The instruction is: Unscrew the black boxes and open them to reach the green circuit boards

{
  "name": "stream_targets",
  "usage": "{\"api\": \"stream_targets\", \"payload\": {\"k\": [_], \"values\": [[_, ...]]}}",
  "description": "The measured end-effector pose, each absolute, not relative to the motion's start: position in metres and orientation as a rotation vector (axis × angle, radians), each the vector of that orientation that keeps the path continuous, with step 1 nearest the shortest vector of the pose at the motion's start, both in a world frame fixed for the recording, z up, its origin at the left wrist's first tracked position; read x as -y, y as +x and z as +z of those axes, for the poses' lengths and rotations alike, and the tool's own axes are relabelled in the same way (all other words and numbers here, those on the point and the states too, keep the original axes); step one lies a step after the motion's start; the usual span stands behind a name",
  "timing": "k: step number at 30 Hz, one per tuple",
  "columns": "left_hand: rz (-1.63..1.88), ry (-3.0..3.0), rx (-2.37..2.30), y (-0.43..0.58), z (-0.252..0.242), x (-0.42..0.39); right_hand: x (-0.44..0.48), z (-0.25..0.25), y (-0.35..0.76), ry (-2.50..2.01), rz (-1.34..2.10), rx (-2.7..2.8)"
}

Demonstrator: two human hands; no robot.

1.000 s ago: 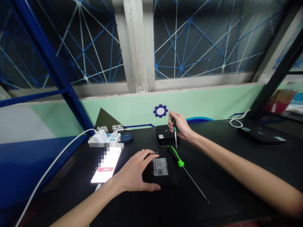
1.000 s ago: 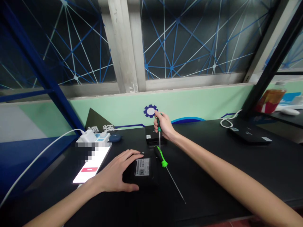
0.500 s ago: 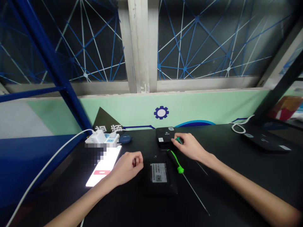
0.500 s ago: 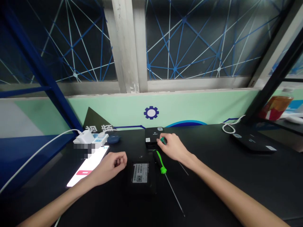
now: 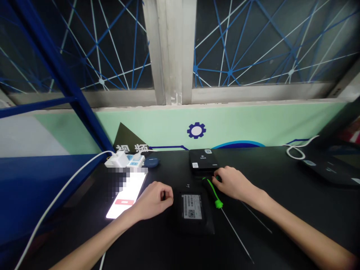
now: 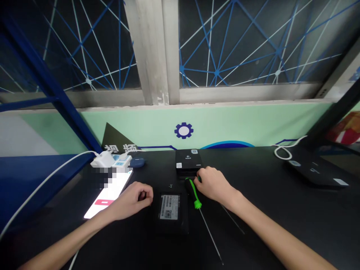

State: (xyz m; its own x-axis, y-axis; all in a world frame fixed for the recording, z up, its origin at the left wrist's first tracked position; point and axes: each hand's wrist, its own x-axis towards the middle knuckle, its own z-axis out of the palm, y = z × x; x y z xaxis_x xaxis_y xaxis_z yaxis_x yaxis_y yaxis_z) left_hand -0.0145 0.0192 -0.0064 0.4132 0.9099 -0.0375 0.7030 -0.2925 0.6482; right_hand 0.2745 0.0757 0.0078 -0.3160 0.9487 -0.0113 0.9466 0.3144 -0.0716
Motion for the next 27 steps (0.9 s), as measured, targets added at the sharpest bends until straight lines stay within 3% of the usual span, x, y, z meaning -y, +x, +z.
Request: {"api": "stream_targets", "payload": {"k": [13, 27], "values": [[0.351, 1.924, -1.38, -0.015, -0.002, -0.022, -0.074, -0.004, 0.268, -1.809, -0.015, 2.458], [0.455, 1.891, -1.37, -0.015, -0.002, -0.017, -0.067, -0.001, 0.268, -1.726, -0.151, 2.458]]}}
